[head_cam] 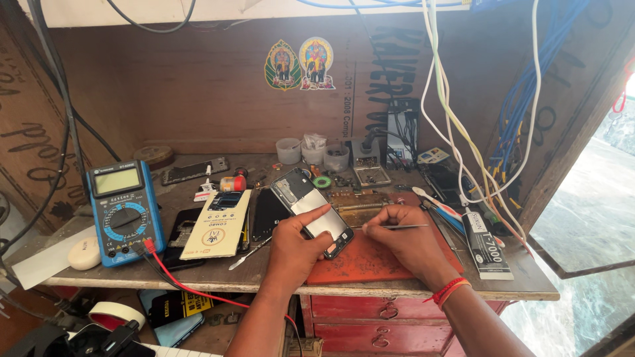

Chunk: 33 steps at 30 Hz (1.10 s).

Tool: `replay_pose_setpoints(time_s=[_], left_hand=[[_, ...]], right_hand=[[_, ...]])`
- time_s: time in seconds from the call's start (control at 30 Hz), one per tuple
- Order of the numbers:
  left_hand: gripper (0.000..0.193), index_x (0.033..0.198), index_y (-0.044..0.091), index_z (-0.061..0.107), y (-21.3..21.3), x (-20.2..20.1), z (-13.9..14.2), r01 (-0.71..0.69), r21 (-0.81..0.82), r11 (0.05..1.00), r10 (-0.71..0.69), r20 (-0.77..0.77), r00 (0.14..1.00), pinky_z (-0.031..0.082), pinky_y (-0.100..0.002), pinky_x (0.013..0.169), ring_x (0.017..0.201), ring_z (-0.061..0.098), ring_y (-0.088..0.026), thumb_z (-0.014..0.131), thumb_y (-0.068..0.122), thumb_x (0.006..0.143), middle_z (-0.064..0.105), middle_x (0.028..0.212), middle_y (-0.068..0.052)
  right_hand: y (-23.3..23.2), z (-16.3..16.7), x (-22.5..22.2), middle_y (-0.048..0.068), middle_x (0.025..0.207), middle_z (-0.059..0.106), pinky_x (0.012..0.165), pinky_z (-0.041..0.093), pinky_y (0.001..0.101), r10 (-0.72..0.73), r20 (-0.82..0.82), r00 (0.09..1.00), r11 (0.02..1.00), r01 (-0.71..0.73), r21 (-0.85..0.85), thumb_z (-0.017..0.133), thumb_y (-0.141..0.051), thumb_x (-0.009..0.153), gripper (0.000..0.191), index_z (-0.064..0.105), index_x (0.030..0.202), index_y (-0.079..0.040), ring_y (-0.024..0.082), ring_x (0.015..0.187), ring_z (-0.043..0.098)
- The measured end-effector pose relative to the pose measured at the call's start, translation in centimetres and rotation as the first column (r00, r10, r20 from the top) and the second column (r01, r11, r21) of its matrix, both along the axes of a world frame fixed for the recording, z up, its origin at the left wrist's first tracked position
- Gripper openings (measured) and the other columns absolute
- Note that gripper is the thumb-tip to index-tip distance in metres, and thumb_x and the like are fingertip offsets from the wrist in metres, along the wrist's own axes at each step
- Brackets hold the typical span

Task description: The person holds a disassembled smartphone in one hand and uses a thin metal pry tool with the other hand to work along the phone's edge and interior, repeatedly scraping and prying at the device. They later flip the phone over and continue working on its other side with the tool.

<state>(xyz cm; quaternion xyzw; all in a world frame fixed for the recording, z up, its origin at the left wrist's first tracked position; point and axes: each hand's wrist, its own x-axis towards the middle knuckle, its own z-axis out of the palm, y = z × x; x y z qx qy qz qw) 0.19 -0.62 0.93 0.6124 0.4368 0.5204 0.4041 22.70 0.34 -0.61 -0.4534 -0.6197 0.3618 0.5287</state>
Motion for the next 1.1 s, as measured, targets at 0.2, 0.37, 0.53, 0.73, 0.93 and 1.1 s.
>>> replay_pose_setpoints(time_s=[0.2, 0.37, 0.53, 0.73, 0.93, 1.1], left_hand=[[0.052, 0.128, 0.014, 0.074, 0.03, -0.08, -0.27, 0.009, 0.04, 0.999, -0.009, 0.0, 1.0, 0.052, -0.022, 0.051, 0.052, 0.058, -0.003, 0.072, 0.006, 0.076, 0.073, 0.072, 0.0], [0.052, 0.128, 0.012, 0.075, 0.25, -0.06, -0.33, 0.002, 0.015, 1.0, -0.002, 0.004, 1.0, 0.05, -0.022, 0.051, 0.052, 0.057, -0.004, 0.072, 0.005, 0.077, 0.072, 0.071, 0.0], [0.052, 0.128, 0.012, 0.074, 0.26, -0.15, -0.57, 0.03, 0.025, 0.999, -0.031, 0.038, 0.999, 0.051, -0.022, 0.051, 0.052, 0.057, -0.003, 0.072, 0.006, 0.077, 0.071, 0.071, 0.001], [0.053, 0.129, 0.012, 0.074, 0.31, -0.17, -0.5, 0.014, 0.021, 1.0, -0.014, 0.01, 1.0, 0.05, -0.022, 0.051, 0.052, 0.057, -0.004, 0.072, 0.006, 0.077, 0.071, 0.069, 0.0], [0.052, 0.129, 0.012, 0.074, 0.25, -0.12, -0.47, 0.022, 0.028, 0.999, -0.023, 0.026, 0.999, 0.051, -0.022, 0.051, 0.052, 0.058, -0.003, 0.072, 0.007, 0.077, 0.072, 0.071, 0.0], [0.052, 0.128, 0.012, 0.074, 0.23, -0.13, -0.42, 0.021, 0.023, 1.0, -0.021, 0.022, 1.0, 0.051, -0.022, 0.051, 0.052, 0.059, -0.004, 0.072, 0.006, 0.076, 0.073, 0.072, 0.0]], right_hand=[[-0.2, 0.14, 0.02, -0.002, 0.077, 0.074, 0.064, 0.051, 0.0197, 0.046, -0.023, 0.999, 0.999, -0.046, 0.015, 0.072, -0.005, 0.083, 0.008, 0.069, 0.076, -0.004, 0.002, 0.069, 0.063], [0.0, 0.04, 0.09, 0.002, 0.073, 0.069, 0.057, 0.046, 0.0243, -0.059, 0.072, 0.996, 0.998, 0.06, -0.009, 0.074, -0.003, 0.082, 0.01, 0.067, 0.075, -0.001, 0.005, 0.064, 0.057], [0.08, -0.09, 0.26, 0.001, 0.076, 0.073, 0.062, 0.049, 0.0213, -0.004, 0.029, 1.0, 1.0, 0.005, -0.008, 0.074, -0.004, 0.082, 0.007, 0.071, 0.077, -0.002, 0.003, 0.067, 0.06], [0.23, -0.14, 0.28, 0.001, 0.076, 0.073, 0.063, 0.05, 0.0214, -0.011, -0.012, 1.0, 1.0, 0.011, -0.001, 0.074, -0.004, 0.082, 0.007, 0.07, 0.077, -0.001, 0.004, 0.068, 0.061], [0.36, -0.38, 0.31, 0.001, 0.075, 0.072, 0.06, 0.048, 0.0223, -0.032, 0.07, 0.997, 0.999, 0.032, 0.008, 0.075, -0.004, 0.083, 0.008, 0.071, 0.077, -0.001, 0.004, 0.067, 0.059], [0.35, -0.18, 0.28, 0.0, 0.075, 0.072, 0.061, 0.049, 0.0218, -0.026, 0.006, 1.0, 1.0, 0.026, -0.012, 0.075, -0.004, 0.081, 0.009, 0.069, 0.076, -0.001, 0.004, 0.067, 0.06]])
